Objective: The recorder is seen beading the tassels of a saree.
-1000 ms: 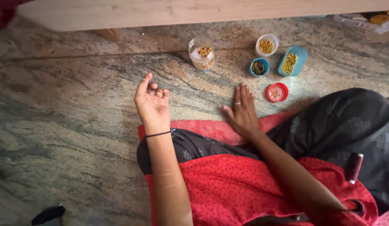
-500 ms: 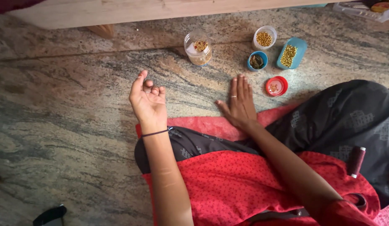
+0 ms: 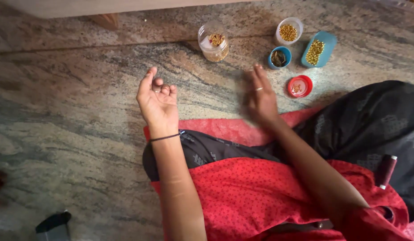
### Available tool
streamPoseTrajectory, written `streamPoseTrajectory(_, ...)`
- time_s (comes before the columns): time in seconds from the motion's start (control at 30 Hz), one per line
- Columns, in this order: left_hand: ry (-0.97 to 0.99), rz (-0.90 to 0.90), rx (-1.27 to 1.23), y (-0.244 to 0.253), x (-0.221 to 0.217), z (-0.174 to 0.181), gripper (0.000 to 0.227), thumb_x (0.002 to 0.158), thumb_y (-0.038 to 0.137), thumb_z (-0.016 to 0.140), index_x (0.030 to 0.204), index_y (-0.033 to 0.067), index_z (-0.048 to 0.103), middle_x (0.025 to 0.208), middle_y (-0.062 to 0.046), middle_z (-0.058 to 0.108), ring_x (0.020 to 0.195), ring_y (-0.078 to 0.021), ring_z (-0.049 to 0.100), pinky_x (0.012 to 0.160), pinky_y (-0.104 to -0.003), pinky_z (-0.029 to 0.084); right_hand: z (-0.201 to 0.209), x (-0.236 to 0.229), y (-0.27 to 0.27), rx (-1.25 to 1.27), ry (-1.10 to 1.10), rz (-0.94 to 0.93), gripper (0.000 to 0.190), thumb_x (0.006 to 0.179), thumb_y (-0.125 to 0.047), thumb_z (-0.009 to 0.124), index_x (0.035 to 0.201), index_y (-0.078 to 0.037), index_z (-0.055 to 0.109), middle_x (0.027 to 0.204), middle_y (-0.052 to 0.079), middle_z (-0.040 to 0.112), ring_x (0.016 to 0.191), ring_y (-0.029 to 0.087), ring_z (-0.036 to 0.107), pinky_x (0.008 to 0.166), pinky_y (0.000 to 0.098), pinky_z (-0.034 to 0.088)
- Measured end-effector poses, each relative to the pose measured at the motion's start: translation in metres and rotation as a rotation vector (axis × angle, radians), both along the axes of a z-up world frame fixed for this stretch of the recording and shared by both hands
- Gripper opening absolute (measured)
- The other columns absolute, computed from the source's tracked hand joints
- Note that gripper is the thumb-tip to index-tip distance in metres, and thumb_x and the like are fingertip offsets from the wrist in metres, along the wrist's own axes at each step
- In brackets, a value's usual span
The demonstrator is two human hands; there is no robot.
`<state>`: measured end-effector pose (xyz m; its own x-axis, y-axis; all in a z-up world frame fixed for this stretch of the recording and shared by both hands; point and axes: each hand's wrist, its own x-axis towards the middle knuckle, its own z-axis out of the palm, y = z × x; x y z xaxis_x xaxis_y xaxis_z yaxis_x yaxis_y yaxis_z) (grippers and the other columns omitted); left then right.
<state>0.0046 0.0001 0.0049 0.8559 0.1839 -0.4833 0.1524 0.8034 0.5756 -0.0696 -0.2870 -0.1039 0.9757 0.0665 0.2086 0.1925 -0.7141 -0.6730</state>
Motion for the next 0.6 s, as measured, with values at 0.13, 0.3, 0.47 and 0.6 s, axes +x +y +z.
streamPoseTrajectory(0.13,-0.01,-0.009,-0.012,-0.003,0.003,0.001,0.025,0.089,0.023,0.075,0.11,0.0104,0.07,0.08,0.004,0.059,0.064,-0.0095,0.049,0.072,-0.032,0.047,-0.002,0.003,-0.02,-0.101,-0.033,-0.028,0.064,0.092,-0.002,0.056,0.155,0.001,0.042,0.162,0.023,0.044,0.153,0.038,0.039,0.129,0.0469,0.034)
streamPoseTrajectory(0.3,-0.012,-0.016,-0.021,-0.001,0.002,0.002,0.023,0.09,0.022,0.074,0.109,0.0105,0.07,0.079,0.003,0.059,0.062,-0.0098,0.048,0.071,-0.032,0.046,0.021,0.011,-0.01,-0.302,0.018,0.057,0.061,0.103,-0.026,0.056,0.15,0.009,0.041,0.156,0.028,0.042,0.147,0.042,0.038,0.122,0.0535,0.026)
streamPoseTrajectory(0.47,0.009,-0.01,-0.019,-0.001,0.0,0.002,0.023,0.09,0.022,0.074,0.109,0.0099,0.07,0.079,0.004,0.059,0.063,-0.0094,0.05,0.072,-0.032,0.047,0.014,0.008,-0.009,-0.318,0.082,-0.062,0.064,0.109,-0.037,0.05,0.153,0.008,0.04,0.16,0.029,0.039,0.15,0.043,0.035,0.125,0.0532,0.023)
streamPoseTrajectory(0.6,-0.024,-0.032,-0.031,-0.001,0.001,0.0,0.023,0.09,0.022,0.074,0.11,0.0101,0.07,0.079,0.003,0.059,0.063,-0.0097,0.049,0.072,-0.032,0.047,0.011,0.025,0.003,-0.286,0.036,-0.039,0.064,0.106,-0.036,0.052,0.151,0.007,0.041,0.159,0.03,0.039,0.149,0.044,0.034,0.121,0.0517,0.026)
